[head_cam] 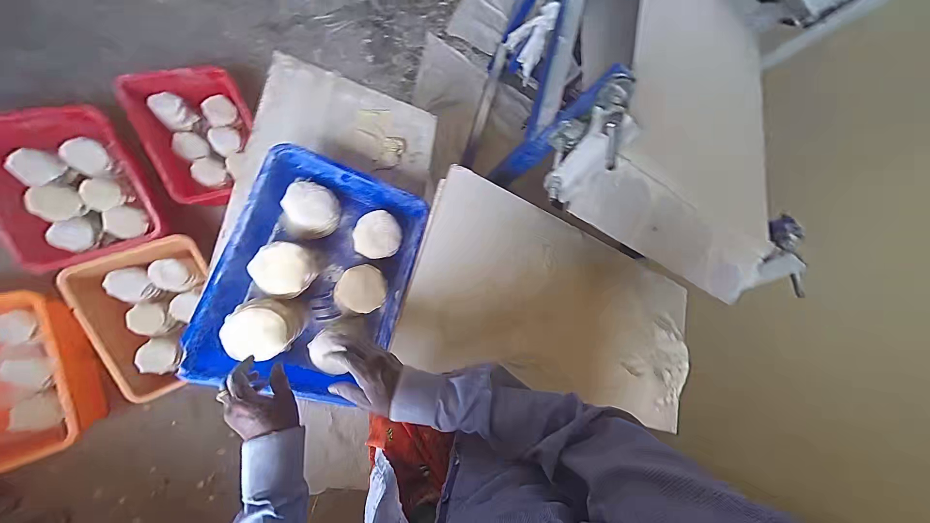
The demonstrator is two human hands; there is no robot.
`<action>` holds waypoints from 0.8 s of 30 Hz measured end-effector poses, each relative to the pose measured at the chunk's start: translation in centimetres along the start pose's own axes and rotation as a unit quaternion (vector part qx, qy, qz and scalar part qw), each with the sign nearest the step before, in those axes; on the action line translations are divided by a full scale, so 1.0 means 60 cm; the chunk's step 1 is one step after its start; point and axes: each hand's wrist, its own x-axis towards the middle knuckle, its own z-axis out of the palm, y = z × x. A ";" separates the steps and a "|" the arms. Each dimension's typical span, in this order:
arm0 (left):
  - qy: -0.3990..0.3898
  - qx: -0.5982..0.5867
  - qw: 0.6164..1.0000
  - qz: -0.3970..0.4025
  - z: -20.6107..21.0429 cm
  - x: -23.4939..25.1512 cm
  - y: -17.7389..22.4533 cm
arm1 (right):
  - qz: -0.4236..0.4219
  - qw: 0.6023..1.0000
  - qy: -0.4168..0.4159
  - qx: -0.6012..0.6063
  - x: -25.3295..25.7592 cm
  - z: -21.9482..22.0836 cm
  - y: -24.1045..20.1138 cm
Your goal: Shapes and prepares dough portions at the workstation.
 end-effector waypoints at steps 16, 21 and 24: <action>-0.137 0.187 0.913 0.337 0.381 -0.175 0.228 | 0.081 0.992 0.027 -0.094 -0.410 -0.028 0.251; -0.148 0.169 0.905 0.361 0.490 -0.293 0.301 | 0.179 0.973 0.129 -0.070 -0.549 -0.111 0.331; -0.193 0.119 0.900 0.373 0.581 -0.389 0.376 | 0.265 0.954 0.139 -0.016 -0.643 -0.200 0.389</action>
